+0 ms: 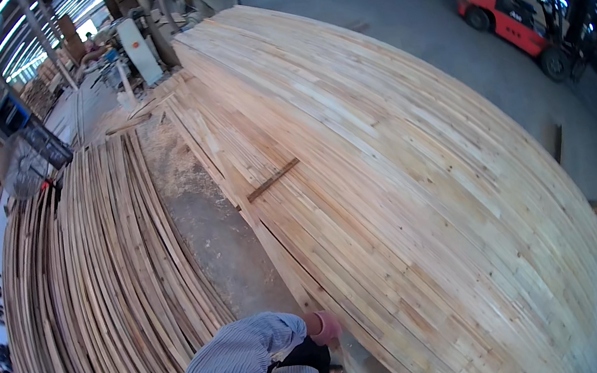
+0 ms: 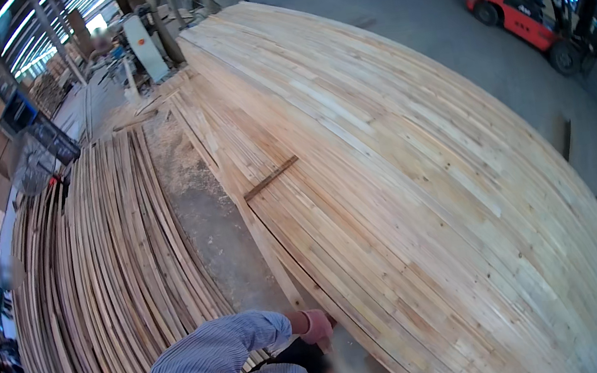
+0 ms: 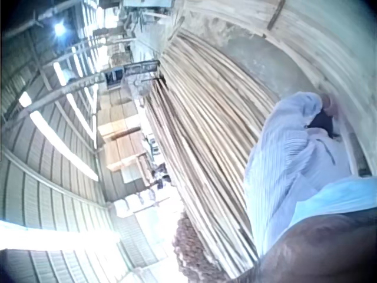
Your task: The person repeatedly picks up long, thin wooden planks from a pile and places them onto a larger stack of similar planks. The person uses both hands to lift and position each plank, aligning it with the others in the stack.
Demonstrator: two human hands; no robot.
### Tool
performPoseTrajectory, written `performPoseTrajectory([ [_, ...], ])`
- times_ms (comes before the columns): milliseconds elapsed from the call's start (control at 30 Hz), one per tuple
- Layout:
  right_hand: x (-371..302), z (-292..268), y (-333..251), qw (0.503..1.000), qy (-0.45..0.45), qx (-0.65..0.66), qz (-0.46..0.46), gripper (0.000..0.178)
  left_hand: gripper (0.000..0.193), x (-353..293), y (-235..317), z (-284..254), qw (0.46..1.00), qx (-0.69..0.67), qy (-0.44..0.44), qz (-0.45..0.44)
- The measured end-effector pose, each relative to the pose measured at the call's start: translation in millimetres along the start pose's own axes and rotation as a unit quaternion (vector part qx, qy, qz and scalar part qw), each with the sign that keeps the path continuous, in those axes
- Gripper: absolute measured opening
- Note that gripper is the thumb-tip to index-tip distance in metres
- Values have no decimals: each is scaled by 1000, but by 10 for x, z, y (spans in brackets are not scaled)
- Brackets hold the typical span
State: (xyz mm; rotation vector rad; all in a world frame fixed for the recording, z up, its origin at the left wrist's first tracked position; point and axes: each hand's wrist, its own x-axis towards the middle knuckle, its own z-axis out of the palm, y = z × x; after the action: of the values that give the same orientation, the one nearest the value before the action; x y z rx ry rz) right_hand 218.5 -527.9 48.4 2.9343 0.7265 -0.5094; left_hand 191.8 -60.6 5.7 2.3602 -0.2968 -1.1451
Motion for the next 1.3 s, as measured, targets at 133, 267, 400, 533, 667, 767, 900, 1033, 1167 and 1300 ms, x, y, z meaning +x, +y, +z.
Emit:
performPoseTrajectory([
  [133, -191, 100, 290, 1000, -8, -17, -26, 76, 28, 48, 8, 587, 981, 89, 162, -56],
  [267, -382, 212, 497, 999, -9, -32, -34, 74, 35, -295, 53, 851, 889, -77, 435, -123],
  [400, -595, 285, 668, 999, -10, -38, -33, 72, 39, -642, 100, 1267, 717, -364, 537, -255],
  [533, -793, 339, 824, 998, -19, -43, -31, 70, 32, -771, 381, 1667, 662, -459, 497, -323],
  [667, -949, 377, 950, 998, -23, -42, -33, 67, 29, -509, 400, 1913, 581, -727, 347, -112],
  [767, -1039, 357, 1026, 998, -31, -41, -32, 66, 24, 170, 267, 2164, 450, -849, 272, 62],
  [900, -1171, 408, 1074, 998, -38, -41, -14, 64, 21, 284, 898, 1706, 337, -897, 284, -35],
  [1033, -1110, 559, 1087, 999, -37, -28, -5, 62, 18, 798, 580, 1967, 243, -920, 306, -35],
  [1167, -1094, 633, 1196, 998, -41, -37, -9, 60, 15, 894, 456, 2223, 189, -941, 281, -6],
  [1300, -1122, 694, 1301, 999, -40, -35, -5, 58, 13, 854, 413, 2211, 219, -932, 287, 10],
])
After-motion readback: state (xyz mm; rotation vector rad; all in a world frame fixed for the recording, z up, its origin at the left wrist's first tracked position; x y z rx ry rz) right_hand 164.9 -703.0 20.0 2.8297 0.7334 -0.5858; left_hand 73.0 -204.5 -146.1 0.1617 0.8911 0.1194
